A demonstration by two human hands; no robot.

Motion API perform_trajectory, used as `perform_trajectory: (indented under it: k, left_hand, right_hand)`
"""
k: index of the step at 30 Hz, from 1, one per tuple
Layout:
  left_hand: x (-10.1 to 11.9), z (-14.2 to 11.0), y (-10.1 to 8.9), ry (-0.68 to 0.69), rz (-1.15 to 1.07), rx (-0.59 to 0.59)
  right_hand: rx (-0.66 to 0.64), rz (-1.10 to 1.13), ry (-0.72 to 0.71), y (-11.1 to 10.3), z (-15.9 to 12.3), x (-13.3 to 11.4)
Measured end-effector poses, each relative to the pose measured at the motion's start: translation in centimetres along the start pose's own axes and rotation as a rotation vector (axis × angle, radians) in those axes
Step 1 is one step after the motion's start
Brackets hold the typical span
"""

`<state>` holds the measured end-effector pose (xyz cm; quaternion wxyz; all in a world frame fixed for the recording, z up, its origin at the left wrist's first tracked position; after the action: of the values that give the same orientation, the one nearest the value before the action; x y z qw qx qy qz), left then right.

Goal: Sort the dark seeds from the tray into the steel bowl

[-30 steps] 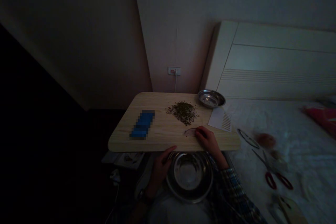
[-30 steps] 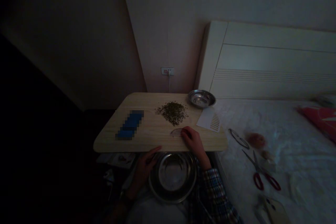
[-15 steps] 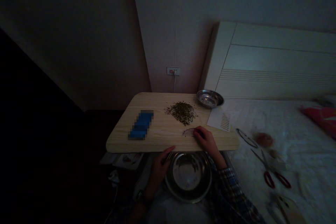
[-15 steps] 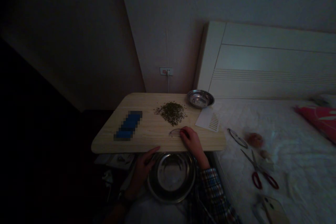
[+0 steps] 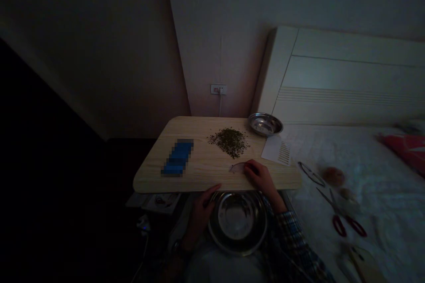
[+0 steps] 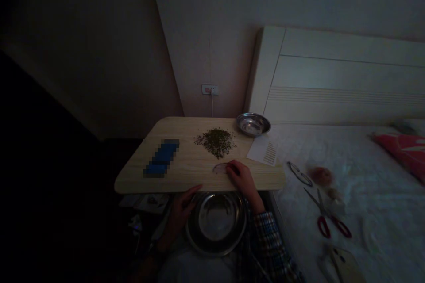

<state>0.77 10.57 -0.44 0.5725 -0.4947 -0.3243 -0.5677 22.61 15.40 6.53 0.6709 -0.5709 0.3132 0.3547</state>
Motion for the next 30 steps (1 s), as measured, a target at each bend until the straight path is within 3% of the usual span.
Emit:
perform_trajectory:
  k: [15, 23, 27, 30]
  left_hand:
    - [-0.2, -0.1, 0.2, -0.003, -0.027, 0.004]
    - [-0.3, -0.2, 0.2, -0.013, -0.043, 0.007]
    - [-0.3, -0.2, 0.0, -0.006, -0.036, 0.018]
    - [-0.1, -0.2, 0.1, 0.003, -0.032, 0.013]
  right_hand:
    - [-0.129, 0.055, 0.016, 0.6, -0.8, -0.1]
    - [-0.360, 0.083, -0.021, 1.5, -1.6, -1.2]
    - [-0.373, 0.171, 0.033, 1.4, -1.6, -0.4]
    - [-0.310, 0.323, 0.109, 0.9, -1.1, 0.7]
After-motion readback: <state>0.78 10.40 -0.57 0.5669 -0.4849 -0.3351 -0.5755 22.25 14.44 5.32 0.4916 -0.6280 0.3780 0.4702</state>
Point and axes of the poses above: each hand's wrist, its own z-axis towards the middle knuckle, its own y-axis out of the palm, x = y × z, the point moved 8 cm from there along z, towards the middle knuckle, and after that the axes turned 12 degrees about y, right-handed, at the moved point
